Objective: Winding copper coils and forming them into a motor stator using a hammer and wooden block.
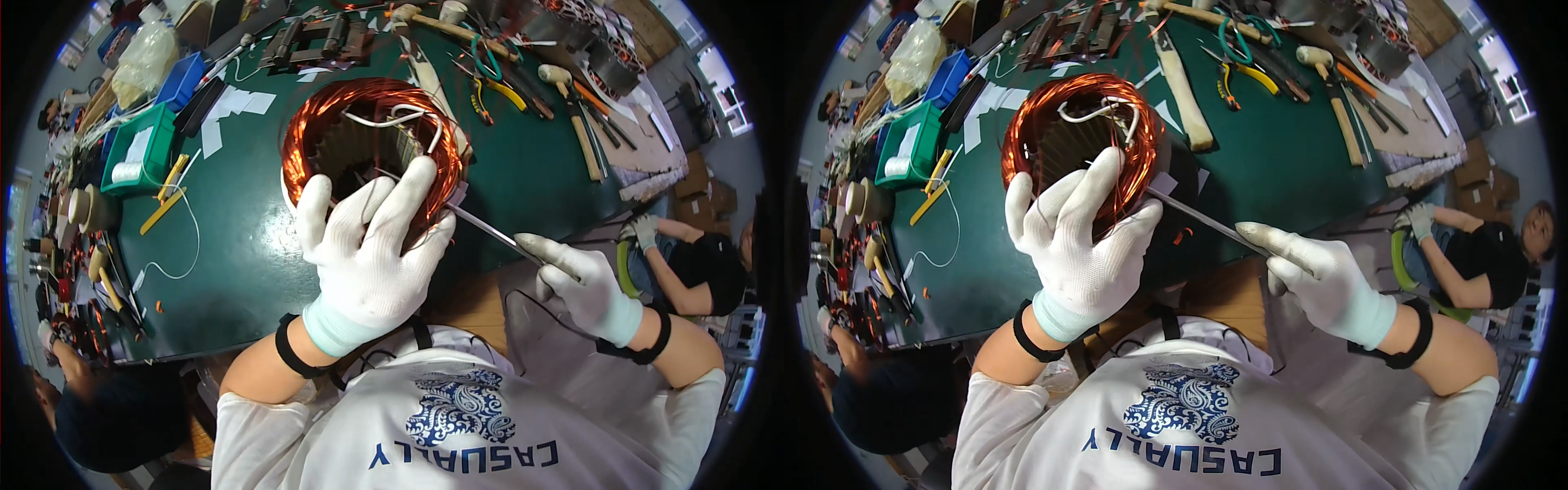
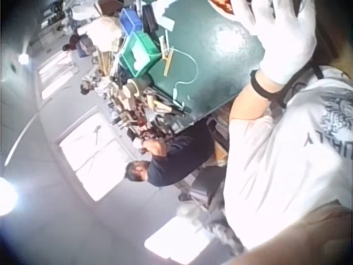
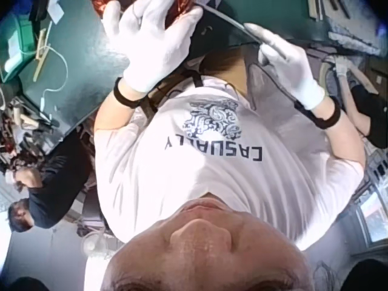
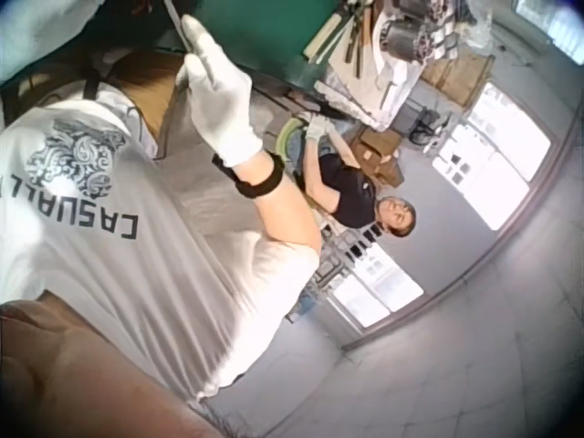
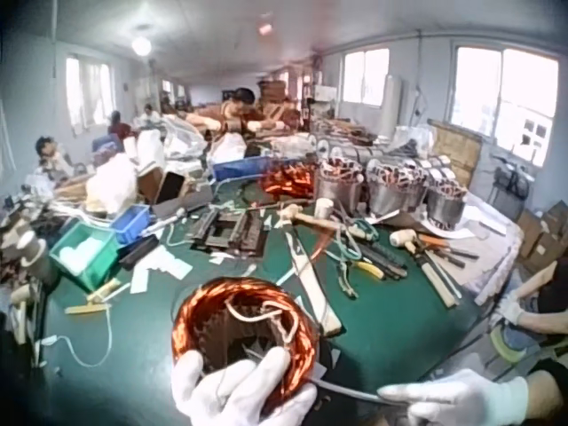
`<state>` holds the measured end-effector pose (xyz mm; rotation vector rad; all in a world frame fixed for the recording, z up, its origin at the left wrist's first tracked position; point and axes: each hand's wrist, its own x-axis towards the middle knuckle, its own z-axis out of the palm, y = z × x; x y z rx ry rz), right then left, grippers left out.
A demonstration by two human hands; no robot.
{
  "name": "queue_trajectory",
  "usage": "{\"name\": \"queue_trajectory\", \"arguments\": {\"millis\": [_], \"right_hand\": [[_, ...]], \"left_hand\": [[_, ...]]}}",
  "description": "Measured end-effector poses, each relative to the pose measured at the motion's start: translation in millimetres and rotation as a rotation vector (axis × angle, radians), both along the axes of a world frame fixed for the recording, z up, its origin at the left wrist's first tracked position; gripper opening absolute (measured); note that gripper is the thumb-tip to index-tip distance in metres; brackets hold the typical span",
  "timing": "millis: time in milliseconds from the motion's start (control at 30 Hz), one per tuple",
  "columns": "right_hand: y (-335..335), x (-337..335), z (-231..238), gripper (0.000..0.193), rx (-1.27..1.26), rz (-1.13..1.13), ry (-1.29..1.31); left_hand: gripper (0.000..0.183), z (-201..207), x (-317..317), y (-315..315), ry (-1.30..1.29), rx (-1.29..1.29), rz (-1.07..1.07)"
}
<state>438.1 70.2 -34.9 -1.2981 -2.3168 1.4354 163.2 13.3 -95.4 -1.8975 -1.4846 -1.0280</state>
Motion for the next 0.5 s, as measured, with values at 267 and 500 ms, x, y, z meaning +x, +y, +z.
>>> {"name": "queue_trajectory", "arguments": {"millis": [267, 500], "right_hand": [[21.6, -47.6, 30.8, 0.024, 0.474, 0.437, -0.272], [15.7, -44.2, -3.8, 0.028, 0.493, 0.387, -0.051]], "left_hand": [[0.031, 101.5, -76.6, 29.3, -0.949, 0.051, -0.549], [0.031, 71.7, -107.5, 118.7, -0.347, -0.809, -0.691]]}}
